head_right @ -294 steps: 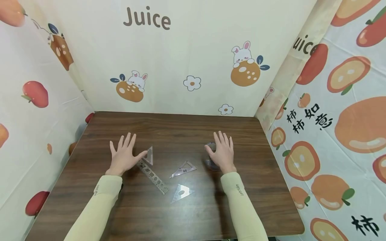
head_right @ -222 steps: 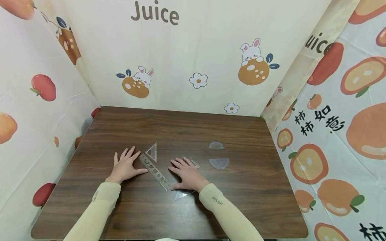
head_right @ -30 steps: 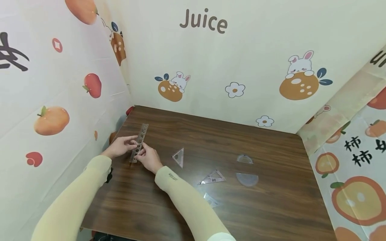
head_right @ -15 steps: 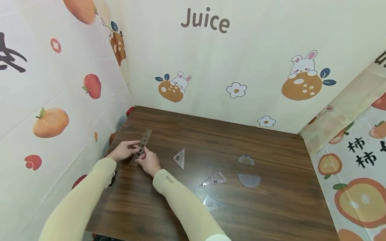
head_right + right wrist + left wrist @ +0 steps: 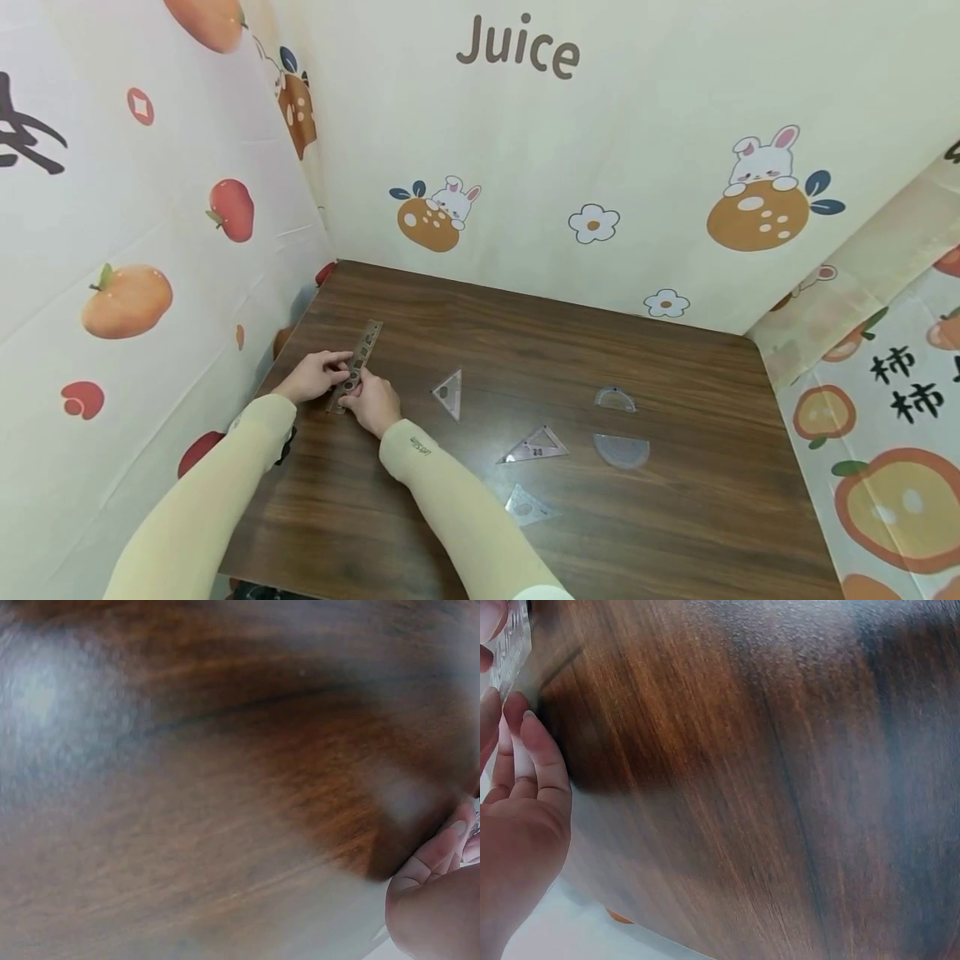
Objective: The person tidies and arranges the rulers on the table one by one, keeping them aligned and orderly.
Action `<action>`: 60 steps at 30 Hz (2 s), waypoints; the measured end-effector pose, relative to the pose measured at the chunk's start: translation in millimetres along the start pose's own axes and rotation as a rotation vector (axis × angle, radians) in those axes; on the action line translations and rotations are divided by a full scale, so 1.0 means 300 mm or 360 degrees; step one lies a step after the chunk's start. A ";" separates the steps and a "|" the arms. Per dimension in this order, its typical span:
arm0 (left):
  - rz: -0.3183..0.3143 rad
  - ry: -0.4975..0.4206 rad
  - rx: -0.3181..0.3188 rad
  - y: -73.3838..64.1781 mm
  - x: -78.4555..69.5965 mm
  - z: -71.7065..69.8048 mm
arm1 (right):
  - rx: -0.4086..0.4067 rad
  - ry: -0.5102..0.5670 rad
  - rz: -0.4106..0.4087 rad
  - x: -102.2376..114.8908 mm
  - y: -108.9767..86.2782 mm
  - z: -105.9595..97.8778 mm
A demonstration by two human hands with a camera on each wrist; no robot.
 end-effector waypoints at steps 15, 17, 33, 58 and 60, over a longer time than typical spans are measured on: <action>-0.0012 0.0061 0.0048 -0.005 -0.009 -0.003 | 0.0052 -0.0069 -0.0024 0.005 -0.001 0.003; -0.0024 0.0054 0.0054 -0.007 -0.007 -0.001 | 0.0059 -0.0035 -0.0023 0.004 -0.002 0.003; -0.0016 0.0066 0.0050 -0.010 -0.004 -0.001 | 0.0127 0.0035 -0.0021 -0.009 -0.006 0.009; 0.0028 0.0081 0.0012 -0.025 -0.020 -0.038 | 0.0127 0.0042 -0.0141 -0.013 -0.013 -0.077; 0.0047 0.0089 -0.0001 -0.026 -0.029 -0.046 | 0.0104 0.0020 -0.0122 -0.021 -0.013 -0.106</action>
Point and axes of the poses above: each hand's wrist, its own y-axis towards the middle knuckle, its own z-axis out of the palm, x = y × z, the point moved 9 cm from there along y, towards the middle knuckle, and after that the axes turned 10 degrees about y, right-handed, at the moved point
